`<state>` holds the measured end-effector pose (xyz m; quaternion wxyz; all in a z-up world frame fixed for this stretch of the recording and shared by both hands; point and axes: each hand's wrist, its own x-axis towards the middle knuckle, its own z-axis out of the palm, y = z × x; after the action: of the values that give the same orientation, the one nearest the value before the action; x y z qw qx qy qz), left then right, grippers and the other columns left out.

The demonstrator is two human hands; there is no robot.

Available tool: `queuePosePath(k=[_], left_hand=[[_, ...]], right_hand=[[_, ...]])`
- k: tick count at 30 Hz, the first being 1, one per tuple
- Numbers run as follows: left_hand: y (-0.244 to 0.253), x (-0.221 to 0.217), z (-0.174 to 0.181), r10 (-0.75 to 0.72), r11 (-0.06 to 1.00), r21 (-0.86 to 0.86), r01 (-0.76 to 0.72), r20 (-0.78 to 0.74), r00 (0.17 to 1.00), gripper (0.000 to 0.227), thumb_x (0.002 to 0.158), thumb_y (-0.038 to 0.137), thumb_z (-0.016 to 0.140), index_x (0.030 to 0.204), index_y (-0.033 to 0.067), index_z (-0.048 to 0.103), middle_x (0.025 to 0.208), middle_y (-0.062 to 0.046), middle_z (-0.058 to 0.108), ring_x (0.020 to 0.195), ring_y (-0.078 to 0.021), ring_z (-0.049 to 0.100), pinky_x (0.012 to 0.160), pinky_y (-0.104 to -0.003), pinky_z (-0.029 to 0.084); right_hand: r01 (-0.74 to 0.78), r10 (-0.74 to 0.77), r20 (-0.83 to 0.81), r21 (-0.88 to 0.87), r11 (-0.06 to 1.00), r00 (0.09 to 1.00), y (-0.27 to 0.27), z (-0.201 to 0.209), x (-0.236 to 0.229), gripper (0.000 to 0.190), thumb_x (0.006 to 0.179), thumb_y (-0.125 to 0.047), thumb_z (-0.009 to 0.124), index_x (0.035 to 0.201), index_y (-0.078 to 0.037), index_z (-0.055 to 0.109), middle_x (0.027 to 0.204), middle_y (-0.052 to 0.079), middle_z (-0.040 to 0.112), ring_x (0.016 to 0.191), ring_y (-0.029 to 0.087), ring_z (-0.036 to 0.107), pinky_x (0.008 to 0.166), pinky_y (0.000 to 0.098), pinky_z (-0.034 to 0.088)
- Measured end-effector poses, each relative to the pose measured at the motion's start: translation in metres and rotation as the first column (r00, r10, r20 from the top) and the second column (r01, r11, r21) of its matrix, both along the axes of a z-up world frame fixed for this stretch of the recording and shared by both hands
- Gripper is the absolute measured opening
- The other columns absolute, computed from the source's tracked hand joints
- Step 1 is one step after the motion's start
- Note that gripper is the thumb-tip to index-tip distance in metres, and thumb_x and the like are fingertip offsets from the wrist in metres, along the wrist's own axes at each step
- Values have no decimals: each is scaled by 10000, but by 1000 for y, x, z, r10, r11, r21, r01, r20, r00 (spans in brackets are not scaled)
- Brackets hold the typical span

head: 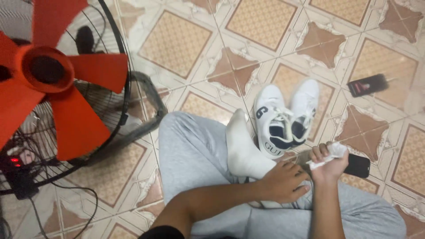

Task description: Cleaning white sneakers with a cloth while sitting on the floor.

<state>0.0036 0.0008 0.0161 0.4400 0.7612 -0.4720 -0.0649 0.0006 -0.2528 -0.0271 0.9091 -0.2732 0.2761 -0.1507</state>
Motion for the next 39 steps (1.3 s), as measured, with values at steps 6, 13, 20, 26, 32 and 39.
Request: queuePosePath(k=[6,13,20,26,32,39], left_hand=[[8,4,18,-59,993,98,70,-108,992,538,1211,479,508,1449,73,768,1285,-228,816,1232,-447,757,1189,-572,492],[14,25,54,-44,997,36,66,-438,898,369,1240,350,458,1246,9,599,1342,-341,770,1287,-526,750,1263,-705,546],[15,24,34,100,926,-277,-258,-477,873,304,1175,186,689,1439,44,634,1213,-139,691,902,-281,688,790,-482,587],[14,45,46,166,866,-391,-313,-365,916,77,1149,103,775,1204,84,724,1150,-76,698,883,-263,675,796,-422,577],[20,77,51,166,866,-407,-290,-314,935,102,1080,51,781,1134,98,709,983,-23,648,718,-150,550,650,-343,456],[23,113,71,317,845,-426,-323,-89,944,97,1103,114,832,1020,90,788,925,-58,772,783,-229,705,712,-376,539]], right_hand=[[106,-122,-108,-140,984,987,49,64,9,660,1207,-745,673,787,-284,458,725,-75,329,610,86,301,580,305,216],[76,-76,57,3,997,995,75,54,9,462,1293,-413,649,871,-233,601,816,-53,509,722,104,447,639,279,394],[-227,256,78,-267,937,964,83,29,3,223,1301,-349,669,1189,-160,633,1072,-15,621,810,100,603,589,247,476],[-311,299,-99,-443,841,949,68,5,-13,338,1305,-331,670,1484,-45,693,1301,125,769,1001,179,746,844,289,586],[-417,268,-324,-774,477,908,75,26,-14,660,1235,-392,602,1718,50,682,1629,190,768,1509,299,707,1299,441,549],[-366,112,-348,-877,311,931,85,42,-4,376,1194,-297,785,1431,-18,870,1177,26,827,934,133,702,807,300,565]])
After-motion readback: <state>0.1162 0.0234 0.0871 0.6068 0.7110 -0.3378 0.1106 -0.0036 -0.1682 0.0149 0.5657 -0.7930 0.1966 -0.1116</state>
